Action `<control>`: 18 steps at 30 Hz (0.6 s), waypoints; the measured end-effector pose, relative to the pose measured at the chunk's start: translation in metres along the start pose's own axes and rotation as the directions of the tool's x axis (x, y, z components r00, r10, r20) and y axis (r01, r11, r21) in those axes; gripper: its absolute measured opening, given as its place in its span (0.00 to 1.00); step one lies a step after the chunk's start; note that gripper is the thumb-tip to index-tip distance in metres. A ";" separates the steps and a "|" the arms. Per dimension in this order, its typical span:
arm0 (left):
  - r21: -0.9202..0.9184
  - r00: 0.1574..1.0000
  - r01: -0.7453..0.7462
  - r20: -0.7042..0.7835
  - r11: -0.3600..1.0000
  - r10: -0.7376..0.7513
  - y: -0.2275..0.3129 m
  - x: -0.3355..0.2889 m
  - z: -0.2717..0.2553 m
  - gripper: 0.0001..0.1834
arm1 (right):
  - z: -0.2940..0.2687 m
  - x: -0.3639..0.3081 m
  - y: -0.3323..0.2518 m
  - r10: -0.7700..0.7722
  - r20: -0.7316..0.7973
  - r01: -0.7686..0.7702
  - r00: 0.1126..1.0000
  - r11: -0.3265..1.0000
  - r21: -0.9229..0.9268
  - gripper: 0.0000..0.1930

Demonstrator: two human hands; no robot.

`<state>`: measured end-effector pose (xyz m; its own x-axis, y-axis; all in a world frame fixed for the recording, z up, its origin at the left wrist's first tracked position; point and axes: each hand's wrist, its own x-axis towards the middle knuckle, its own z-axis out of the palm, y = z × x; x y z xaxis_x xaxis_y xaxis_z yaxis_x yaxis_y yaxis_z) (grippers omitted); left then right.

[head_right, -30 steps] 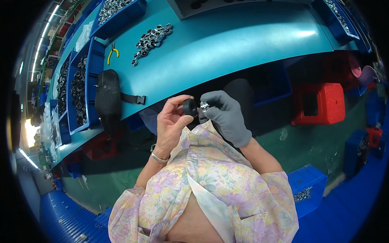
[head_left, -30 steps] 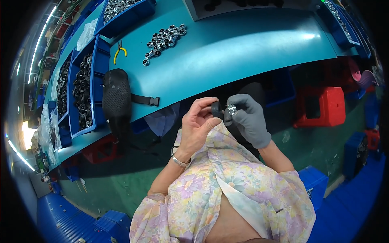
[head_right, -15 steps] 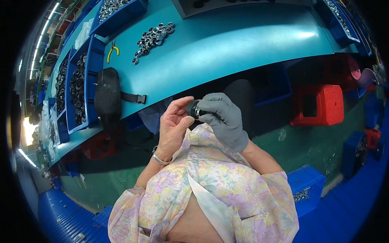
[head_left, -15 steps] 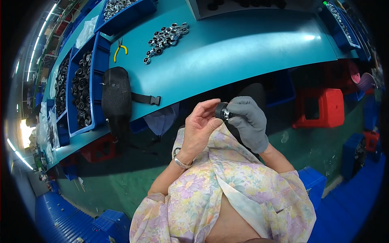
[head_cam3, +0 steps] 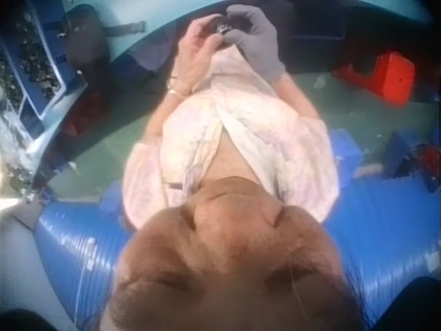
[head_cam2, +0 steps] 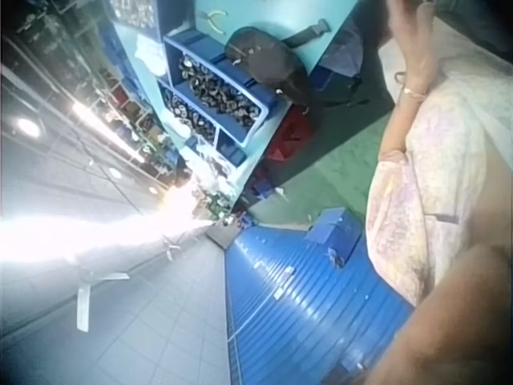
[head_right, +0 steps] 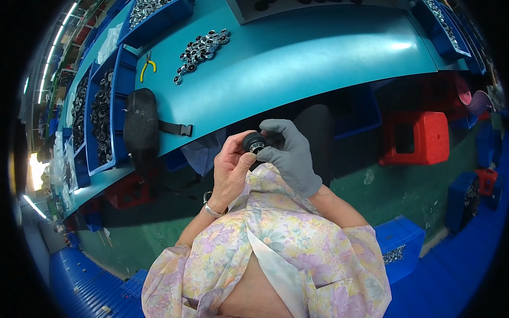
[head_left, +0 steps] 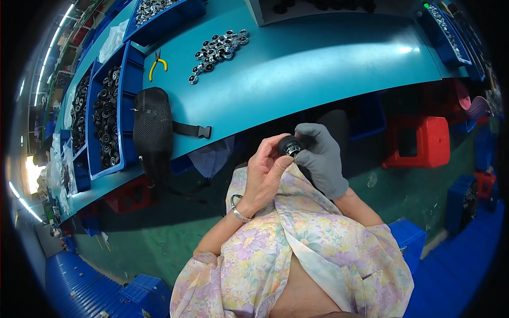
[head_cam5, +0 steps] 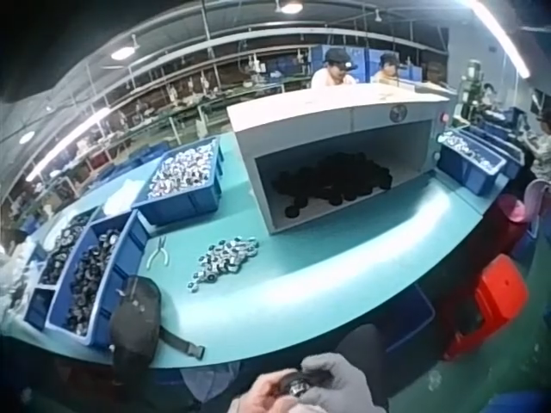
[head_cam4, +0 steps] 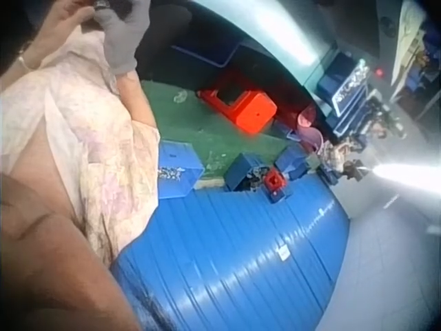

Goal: Assembling small mechanical components by hand at a factory workbench.

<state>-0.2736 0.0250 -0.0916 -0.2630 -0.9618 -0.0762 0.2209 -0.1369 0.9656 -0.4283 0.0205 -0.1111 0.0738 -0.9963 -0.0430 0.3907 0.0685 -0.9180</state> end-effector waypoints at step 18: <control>0.685 0.971 -0.122 -0.067 0.718 0.228 -0.028 -0.004 -0.007 0.17 | 0.016 0.000 0.034 -0.084 -0.048 0.065 0.995 0.947 -0.314 0.12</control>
<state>-0.2725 0.0313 -0.1203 -0.1422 -0.9813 0.1300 -0.4531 0.1813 0.8728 -0.4007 0.0239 -0.1358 -0.0036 -0.9999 0.0153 0.0868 -0.0155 -0.9961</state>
